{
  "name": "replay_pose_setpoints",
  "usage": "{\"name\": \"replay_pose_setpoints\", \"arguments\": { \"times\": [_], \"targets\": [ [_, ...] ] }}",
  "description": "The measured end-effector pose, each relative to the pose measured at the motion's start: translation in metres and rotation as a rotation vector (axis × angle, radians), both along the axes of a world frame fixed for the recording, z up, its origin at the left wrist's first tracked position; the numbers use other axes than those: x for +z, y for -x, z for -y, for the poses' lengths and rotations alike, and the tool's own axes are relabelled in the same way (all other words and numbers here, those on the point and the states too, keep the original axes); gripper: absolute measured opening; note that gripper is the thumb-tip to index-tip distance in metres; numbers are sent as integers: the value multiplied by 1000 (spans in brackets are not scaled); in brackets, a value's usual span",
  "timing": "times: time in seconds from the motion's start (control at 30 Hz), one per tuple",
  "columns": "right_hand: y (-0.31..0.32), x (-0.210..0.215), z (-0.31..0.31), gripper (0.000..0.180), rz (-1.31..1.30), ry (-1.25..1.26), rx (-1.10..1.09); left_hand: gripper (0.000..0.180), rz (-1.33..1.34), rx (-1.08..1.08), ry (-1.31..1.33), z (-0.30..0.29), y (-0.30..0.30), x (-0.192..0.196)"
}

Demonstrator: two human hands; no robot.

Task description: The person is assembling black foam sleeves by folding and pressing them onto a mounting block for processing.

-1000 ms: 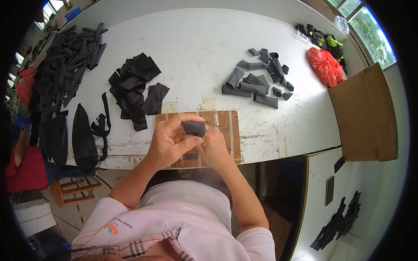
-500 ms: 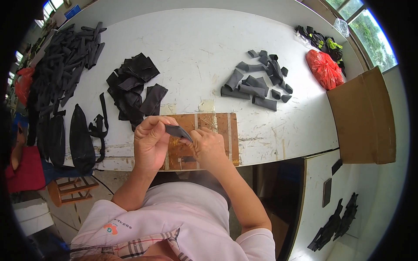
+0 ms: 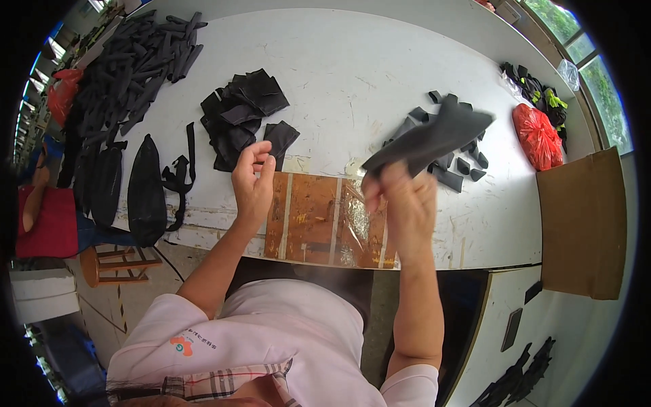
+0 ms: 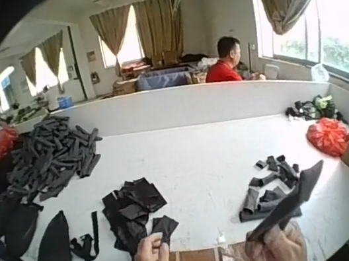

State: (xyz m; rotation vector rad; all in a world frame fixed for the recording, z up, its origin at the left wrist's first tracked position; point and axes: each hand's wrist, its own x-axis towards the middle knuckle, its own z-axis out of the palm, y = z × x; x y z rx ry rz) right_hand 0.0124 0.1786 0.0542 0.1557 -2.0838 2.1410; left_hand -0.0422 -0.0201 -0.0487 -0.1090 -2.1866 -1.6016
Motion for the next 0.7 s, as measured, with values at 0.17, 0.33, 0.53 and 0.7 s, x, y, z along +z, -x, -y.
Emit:
{"name": "replay_pose_setpoints", "arguments": {
  "times": [0.17,0.33,0.53,0.7],
  "targets": [
    [-6,-17,-4,54,221,-119,-416,22,88,246,772,35,73,-53],
    [-69,-68,45,35,466,-94,3,12,288,-85,331,41,62,-40],
    [-42,-78,96,27,623,672,166,7,858,-764,-238,49,0,35],
    [-32,-83,112,18,672,852,-6,8,777,-641,-246,45,-29,40]
  ]
}}
